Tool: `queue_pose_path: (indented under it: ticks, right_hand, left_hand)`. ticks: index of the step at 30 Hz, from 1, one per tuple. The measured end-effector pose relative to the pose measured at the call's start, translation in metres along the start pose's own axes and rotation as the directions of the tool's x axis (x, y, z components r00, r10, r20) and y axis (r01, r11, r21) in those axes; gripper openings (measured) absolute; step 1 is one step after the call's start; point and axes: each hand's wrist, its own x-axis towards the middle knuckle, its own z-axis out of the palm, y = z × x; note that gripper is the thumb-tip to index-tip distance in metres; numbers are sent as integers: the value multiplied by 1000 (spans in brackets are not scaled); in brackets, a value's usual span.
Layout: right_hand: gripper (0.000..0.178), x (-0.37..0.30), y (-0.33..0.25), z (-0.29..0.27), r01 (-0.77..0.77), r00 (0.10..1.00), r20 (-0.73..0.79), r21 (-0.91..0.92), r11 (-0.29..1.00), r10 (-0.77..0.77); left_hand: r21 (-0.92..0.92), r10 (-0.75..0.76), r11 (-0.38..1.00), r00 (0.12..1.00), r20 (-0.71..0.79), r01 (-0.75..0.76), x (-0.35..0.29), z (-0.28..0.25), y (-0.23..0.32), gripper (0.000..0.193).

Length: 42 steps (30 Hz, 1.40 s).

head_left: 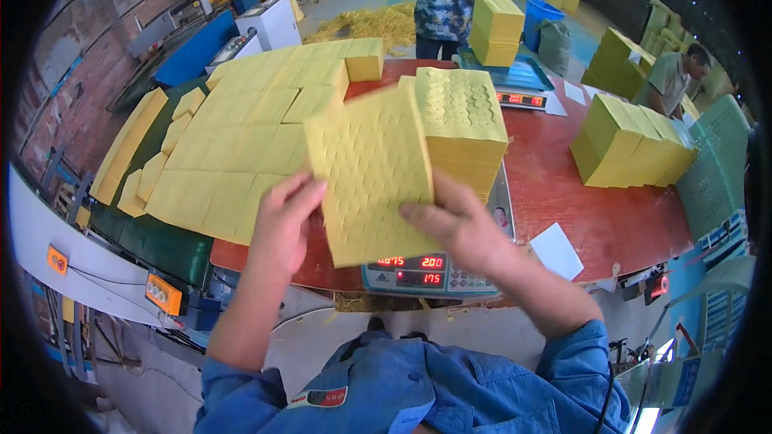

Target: Weighing and stacking yellow textured paper sheets on a digital scale in a factory production setting.

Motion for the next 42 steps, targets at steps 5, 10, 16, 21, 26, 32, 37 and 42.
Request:
queue_pose_path:
  ticks: [5, 10, 16, 21, 26, 32, 37, 42]
  right_hand:
    - [43, 35, -62, -67, 226, 922, -195, -428, 875, -334]
    - [47, 54, -56, -110, -12, 828, -444, -625, 781, -343]
    - [46, 49, -36, -124, -66, 840, -480, -553, 831, -252]
    - [44, 43, -31, -115, -17, 845, -449, -565, 825, -291]
    - [41, 40, -25, -116, -43, 840, -455, -597, 801, -294]
    - [37, 33, -20, -109, 5, 818, -452, -614, 789, -356]
    - [37, 38, -10, -115, 13, 806, -395, -733, 680, -440]
    - [37, 41, -3, -123, 32, 786, -403, -731, 681, -469]
  left_hand:
    - [100, 34, 993, 956, 292, -65, 96, 56, 52, 16]
    - [294, -103, 956, 937, 335, 0, 162, 84, 26, 21]
    - [422, -197, 906, 915, 353, 32, 170, 84, 10, 23]
    - [395, -203, 917, 909, 364, 47, 169, 80, 2, 21]
    - [372, -182, 927, 914, 362, 37, 159, 81, 4, 20]
    - [341, -169, 939, 919, 356, 41, 142, 85, 8, 22]
    - [336, -166, 941, 922, 350, 42, 148, 80, -5, 20]
    - [269, -91, 963, 950, 297, 8, 136, 88, -17, 24]
